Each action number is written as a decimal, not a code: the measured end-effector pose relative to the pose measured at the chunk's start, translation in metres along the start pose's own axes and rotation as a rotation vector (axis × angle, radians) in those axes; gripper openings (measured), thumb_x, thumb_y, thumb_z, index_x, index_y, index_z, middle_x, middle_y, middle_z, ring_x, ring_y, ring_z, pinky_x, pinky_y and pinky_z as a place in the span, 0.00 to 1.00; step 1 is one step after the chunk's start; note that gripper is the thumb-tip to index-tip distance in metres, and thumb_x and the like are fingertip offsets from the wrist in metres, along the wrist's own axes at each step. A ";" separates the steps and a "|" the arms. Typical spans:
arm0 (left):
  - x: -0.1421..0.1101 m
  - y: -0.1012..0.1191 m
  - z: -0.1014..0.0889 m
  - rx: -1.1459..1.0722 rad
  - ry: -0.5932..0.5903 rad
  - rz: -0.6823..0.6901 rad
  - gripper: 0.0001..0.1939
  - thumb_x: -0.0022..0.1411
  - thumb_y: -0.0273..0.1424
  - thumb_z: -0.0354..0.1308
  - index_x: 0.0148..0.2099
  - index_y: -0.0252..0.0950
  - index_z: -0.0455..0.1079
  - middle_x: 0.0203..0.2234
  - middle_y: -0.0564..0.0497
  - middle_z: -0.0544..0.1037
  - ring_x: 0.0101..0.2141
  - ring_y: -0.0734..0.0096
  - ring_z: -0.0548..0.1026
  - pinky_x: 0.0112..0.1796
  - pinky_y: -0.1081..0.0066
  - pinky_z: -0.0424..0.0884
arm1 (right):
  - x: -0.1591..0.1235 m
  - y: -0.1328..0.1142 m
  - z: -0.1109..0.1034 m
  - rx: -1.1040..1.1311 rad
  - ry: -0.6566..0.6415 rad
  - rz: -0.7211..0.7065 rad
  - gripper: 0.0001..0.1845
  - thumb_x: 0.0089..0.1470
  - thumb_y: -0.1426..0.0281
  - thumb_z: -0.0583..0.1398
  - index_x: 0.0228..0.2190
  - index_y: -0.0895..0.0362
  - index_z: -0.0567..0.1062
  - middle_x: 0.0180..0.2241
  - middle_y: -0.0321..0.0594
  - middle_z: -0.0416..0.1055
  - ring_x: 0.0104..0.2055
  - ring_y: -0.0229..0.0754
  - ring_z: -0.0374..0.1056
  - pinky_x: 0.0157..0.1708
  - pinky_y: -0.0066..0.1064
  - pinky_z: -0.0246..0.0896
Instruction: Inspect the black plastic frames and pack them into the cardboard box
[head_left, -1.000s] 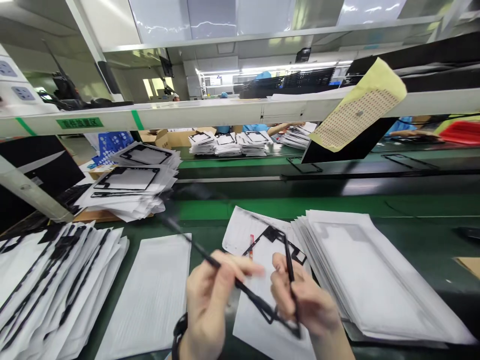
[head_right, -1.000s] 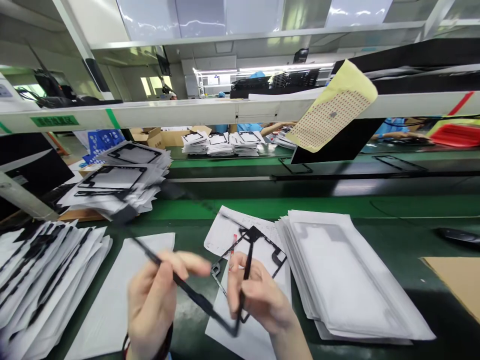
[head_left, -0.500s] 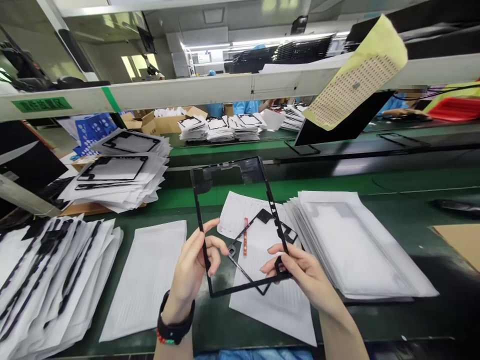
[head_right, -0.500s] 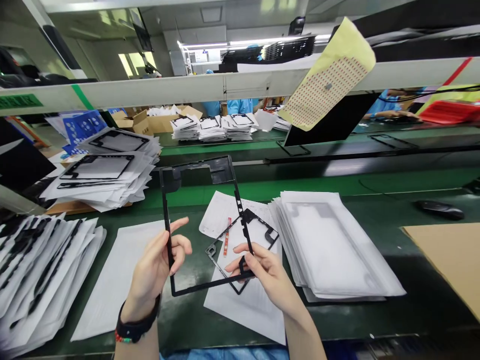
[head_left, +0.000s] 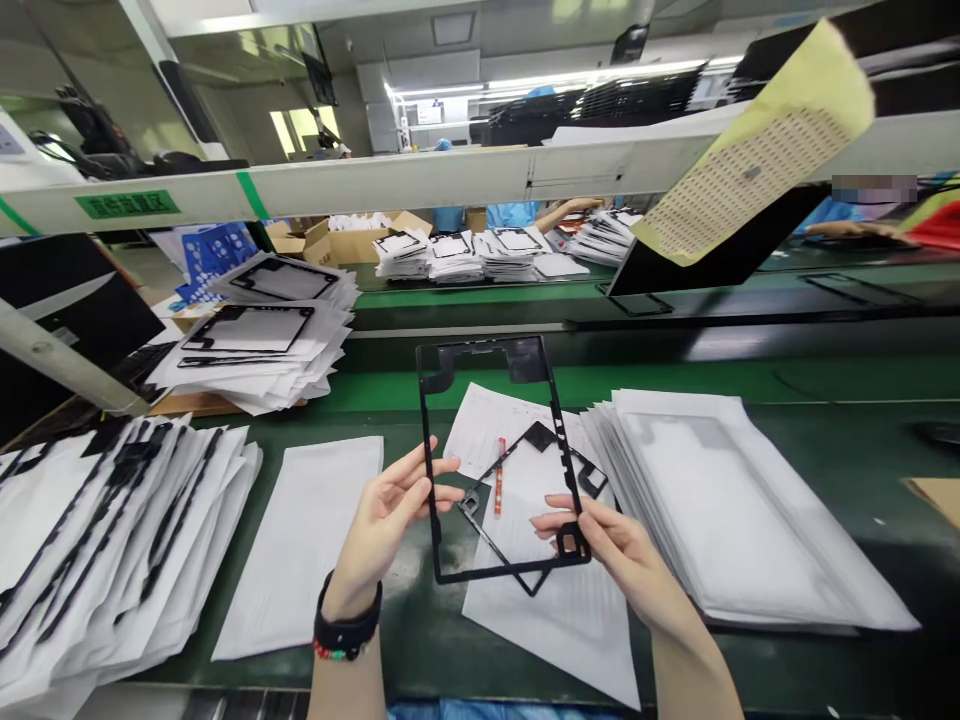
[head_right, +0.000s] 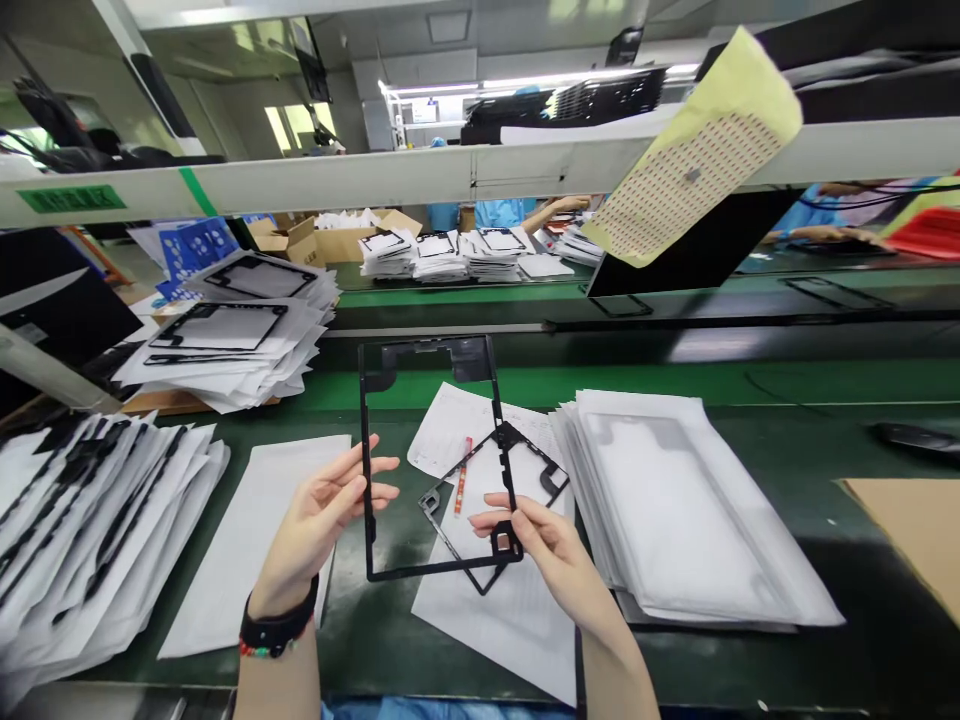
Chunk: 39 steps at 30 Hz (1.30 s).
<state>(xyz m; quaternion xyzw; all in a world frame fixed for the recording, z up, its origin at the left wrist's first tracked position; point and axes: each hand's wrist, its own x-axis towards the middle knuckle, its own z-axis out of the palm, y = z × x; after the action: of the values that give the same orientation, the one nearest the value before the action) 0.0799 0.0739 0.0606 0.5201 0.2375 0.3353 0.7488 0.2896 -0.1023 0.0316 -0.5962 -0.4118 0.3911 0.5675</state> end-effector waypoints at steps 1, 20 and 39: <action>0.001 -0.001 -0.001 0.010 -0.007 -0.005 0.26 0.58 0.36 0.67 0.59 0.37 0.72 0.48 0.37 0.80 0.37 0.61 0.82 0.37 0.67 0.78 | -0.001 0.001 -0.001 -0.005 -0.009 -0.007 0.22 0.63 0.52 0.56 0.43 0.56 0.80 0.43 0.51 0.79 0.45 0.52 0.75 0.48 0.44 0.68; 0.009 -0.006 0.007 -0.148 0.228 -0.104 0.25 0.43 0.33 0.77 0.44 0.30 0.78 0.34 0.42 0.85 0.26 0.71 0.81 0.26 0.78 0.76 | -0.007 0.004 -0.001 0.155 -0.056 -0.023 0.22 0.58 0.53 0.63 0.44 0.58 0.79 0.35 0.49 0.81 0.35 0.46 0.76 0.39 0.35 0.69; -0.011 0.019 0.036 -0.960 0.274 -0.464 0.24 0.76 0.31 0.34 0.62 0.18 0.57 0.24 0.52 0.77 0.24 0.87 0.79 0.28 0.93 0.73 | -0.018 -0.040 0.039 1.258 0.238 0.252 0.18 0.36 0.71 0.77 0.31 0.55 0.80 0.26 0.33 0.78 0.17 0.24 0.64 0.19 0.11 0.66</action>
<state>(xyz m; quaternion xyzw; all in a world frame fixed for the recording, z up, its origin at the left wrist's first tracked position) 0.0934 0.0474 0.0912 0.0058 0.2616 0.2968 0.9184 0.2449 -0.1047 0.0692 -0.2332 0.0344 0.5523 0.7996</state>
